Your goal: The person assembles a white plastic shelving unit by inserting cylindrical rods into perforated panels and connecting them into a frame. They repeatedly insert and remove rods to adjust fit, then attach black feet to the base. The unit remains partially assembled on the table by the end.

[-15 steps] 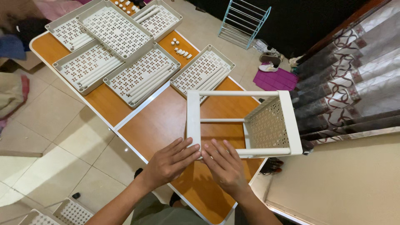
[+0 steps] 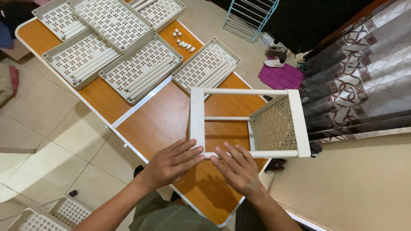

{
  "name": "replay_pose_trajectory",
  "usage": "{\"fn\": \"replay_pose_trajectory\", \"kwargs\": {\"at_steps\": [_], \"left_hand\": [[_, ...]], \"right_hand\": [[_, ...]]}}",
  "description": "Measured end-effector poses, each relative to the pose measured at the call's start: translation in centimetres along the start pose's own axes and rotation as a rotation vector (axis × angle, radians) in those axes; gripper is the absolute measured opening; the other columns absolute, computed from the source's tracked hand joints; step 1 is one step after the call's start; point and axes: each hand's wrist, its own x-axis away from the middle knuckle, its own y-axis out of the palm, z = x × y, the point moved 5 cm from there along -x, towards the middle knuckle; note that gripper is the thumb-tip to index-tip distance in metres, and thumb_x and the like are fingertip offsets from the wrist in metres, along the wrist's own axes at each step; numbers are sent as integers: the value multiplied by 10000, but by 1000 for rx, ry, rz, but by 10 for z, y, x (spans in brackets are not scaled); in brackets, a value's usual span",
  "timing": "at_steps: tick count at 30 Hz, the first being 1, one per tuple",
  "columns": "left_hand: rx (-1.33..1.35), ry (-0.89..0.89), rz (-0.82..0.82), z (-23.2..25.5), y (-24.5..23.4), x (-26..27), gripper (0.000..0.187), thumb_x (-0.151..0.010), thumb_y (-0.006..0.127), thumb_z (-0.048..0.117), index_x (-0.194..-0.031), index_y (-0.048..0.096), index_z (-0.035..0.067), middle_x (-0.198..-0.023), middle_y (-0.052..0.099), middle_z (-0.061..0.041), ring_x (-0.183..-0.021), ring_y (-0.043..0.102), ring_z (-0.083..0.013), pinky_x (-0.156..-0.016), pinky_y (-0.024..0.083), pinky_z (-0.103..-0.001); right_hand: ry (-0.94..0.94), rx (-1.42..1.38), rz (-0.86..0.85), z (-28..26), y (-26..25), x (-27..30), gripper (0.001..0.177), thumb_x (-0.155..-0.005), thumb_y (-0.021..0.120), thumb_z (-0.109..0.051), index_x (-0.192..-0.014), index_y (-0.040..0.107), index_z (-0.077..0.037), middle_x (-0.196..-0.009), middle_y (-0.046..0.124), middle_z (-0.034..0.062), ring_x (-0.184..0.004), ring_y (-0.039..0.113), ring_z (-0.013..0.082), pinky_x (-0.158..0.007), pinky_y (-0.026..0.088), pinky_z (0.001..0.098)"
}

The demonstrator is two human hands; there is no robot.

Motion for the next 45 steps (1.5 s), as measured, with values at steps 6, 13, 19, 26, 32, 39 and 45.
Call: {"fn": "replay_pose_trajectory", "kwargs": {"at_steps": [6, 13, 19, 26, 32, 39, 45], "left_hand": [[29, -19, 96, 4, 7, 1, 600, -766, 773, -25, -1339, 660, 114, -1410, 629, -35, -1360, 574, -310, -1083, 549, -446], [53, -58, 141, 7, 12, 1, 482, -823, 772, 7, -1286, 690, 111, -1390, 649, -24, -1332, 600, -301, -1069, 536, -430], [63, -41, 152, 4, 9, 0, 483, -829, 753, -20, -1292, 685, 100, -1384, 647, -34, -1330, 600, -311, -1080, 564, -436], [78, -29, 150, 3, 8, -2, 489, -821, 740, -41, -1288, 685, 93, -1376, 654, -39, -1332, 605, -310, -1086, 566, -434], [81, -31, 147, 1, 6, -1, 480, -818, 744, -34, -1279, 686, 87, -1371, 654, -38, -1328, 604, -312, -1072, 565, -431], [82, -29, 128, -1, 9, 2, 529, -812, 720, -42, -1318, 671, 108, -1415, 629, -18, -1366, 579, -296, -1089, 565, -439], [58, -36, 106, -1, 8, 3, 512, -831, 747, 14, -1327, 667, 114, -1430, 620, -28, -1367, 572, -285, -1145, 495, -478]], "right_hand": [[-16, -14, -11, -12, -2, -35, 395, -932, 776, -247, -1198, 659, 21, -1010, 698, 100, -867, 679, 242, -695, 496, 378], [56, -72, -208, -7, 3, -51, 214, -873, 753, -201, -953, 641, -37, -757, 611, 78, -627, 623, 225, -552, 483, 360], [100, -108, -305, -4, 8, -53, 192, -852, 714, -172, -813, 559, -66, -670, 601, 88, -578, 632, 266, -549, 520, 386], [180, -138, -467, 1, 14, -52, 243, -888, 699, -226, -809, 553, -48, -632, 639, 108, -521, 651, 291, -473, 518, 409], [258, -122, -614, 6, 16, -55, 315, -906, 677, -342, -783, 608, -60, -628, 681, 120, -508, 661, 315, -451, 514, 440], [246, -142, -570, 3, 14, -54, 346, -908, 668, -377, -775, 636, -59, -661, 699, 121, -521, 669, 312, -455, 519, 436], [206, -171, -443, 0, 5, -55, 350, -906, 740, -368, -803, 620, -56, -687, 660, 107, -555, 658, 297, -499, 523, 410]]}}
